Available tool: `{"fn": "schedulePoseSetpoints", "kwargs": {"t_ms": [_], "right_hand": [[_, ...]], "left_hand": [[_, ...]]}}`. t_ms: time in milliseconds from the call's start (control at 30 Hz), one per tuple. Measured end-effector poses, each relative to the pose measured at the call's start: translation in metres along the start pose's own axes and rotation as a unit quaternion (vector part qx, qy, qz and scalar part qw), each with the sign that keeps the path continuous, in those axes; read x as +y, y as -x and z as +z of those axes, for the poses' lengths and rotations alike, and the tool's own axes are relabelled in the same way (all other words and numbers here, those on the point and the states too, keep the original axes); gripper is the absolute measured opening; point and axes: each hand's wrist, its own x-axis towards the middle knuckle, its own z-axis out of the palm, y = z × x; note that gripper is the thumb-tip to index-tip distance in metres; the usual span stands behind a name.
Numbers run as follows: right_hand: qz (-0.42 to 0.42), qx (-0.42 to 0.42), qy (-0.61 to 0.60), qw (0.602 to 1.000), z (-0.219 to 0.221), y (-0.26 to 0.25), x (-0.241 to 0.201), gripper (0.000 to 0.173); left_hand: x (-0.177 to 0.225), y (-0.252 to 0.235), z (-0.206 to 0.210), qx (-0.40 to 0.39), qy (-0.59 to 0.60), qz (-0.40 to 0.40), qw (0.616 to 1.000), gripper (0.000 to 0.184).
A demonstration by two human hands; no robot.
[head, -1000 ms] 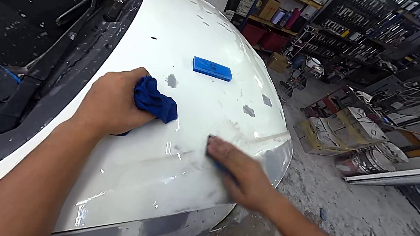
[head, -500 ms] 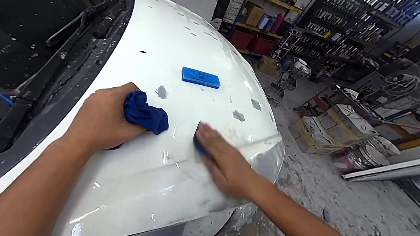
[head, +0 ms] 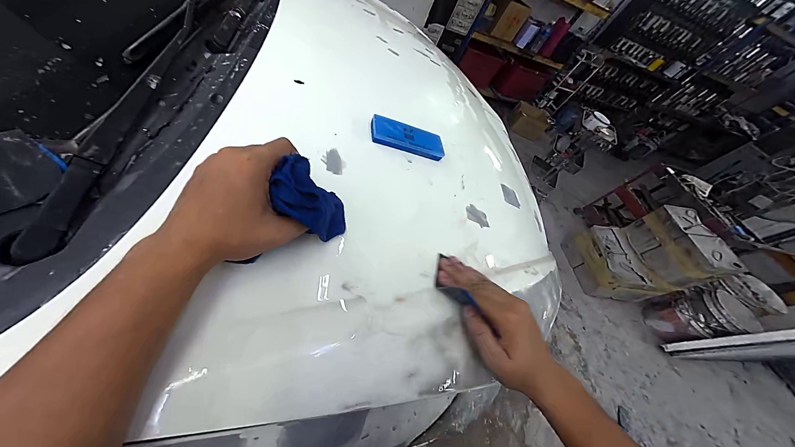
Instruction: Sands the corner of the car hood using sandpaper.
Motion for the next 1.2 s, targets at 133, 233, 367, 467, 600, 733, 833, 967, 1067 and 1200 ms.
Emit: {"fn": "schedulePoseSetpoints", "kwargs": {"t_ms": [133,233,367,467,600,733,833,967,1067,1200], "right_hand": [[-0.024,-0.04,-0.002,0.999,0.023,-0.017,-0.05,0.054],[-0.111,-0.106,-0.028,0.988,0.044,-0.05,-0.095,0.055],[-0.1,-0.078,-0.012,0.992,0.032,-0.042,-0.068,0.05],[-0.045,-0.077,0.044,0.995,0.046,-0.05,-0.092,0.054],[-0.077,-0.117,0.043,0.989,0.067,-0.077,-0.129,0.059],[-0.047,-0.075,0.06,0.994,0.04,-0.049,-0.083,0.05],[0.057,-0.029,0.108,0.992,0.004,-0.01,-0.034,0.051],[0.2,0.174,0.057,0.963,-0.06,0.058,0.008,0.046],[0.28,0.293,0.087,0.91,-0.095,0.134,0.046,0.044],[0.418,0.296,0.132,0.849,-0.128,0.258,0.084,0.056]], "left_hand": [[-0.001,-0.003,0.001,-0.011,-0.007,0.0,1.0,0.041],[0.0,-0.003,0.004,-0.013,-0.002,0.005,1.0,0.045],[0.0,-0.002,0.004,-0.002,0.01,0.007,1.0,0.045],[-0.002,-0.002,0.003,-0.006,0.007,0.002,1.0,0.044],[0.001,-0.001,0.002,-0.005,0.011,0.006,1.0,0.047],[0.003,0.001,0.001,-0.002,0.015,-0.008,1.0,0.056],[0.004,0.006,0.002,-0.004,0.024,-0.025,0.999,0.06],[0.004,0.013,0.004,-0.01,0.014,-0.017,1.0,0.065],[0.01,0.021,0.008,-0.039,-0.012,0.02,0.999,0.065],[0.036,0.034,0.022,-0.057,0.014,0.031,0.998,0.06]]}}
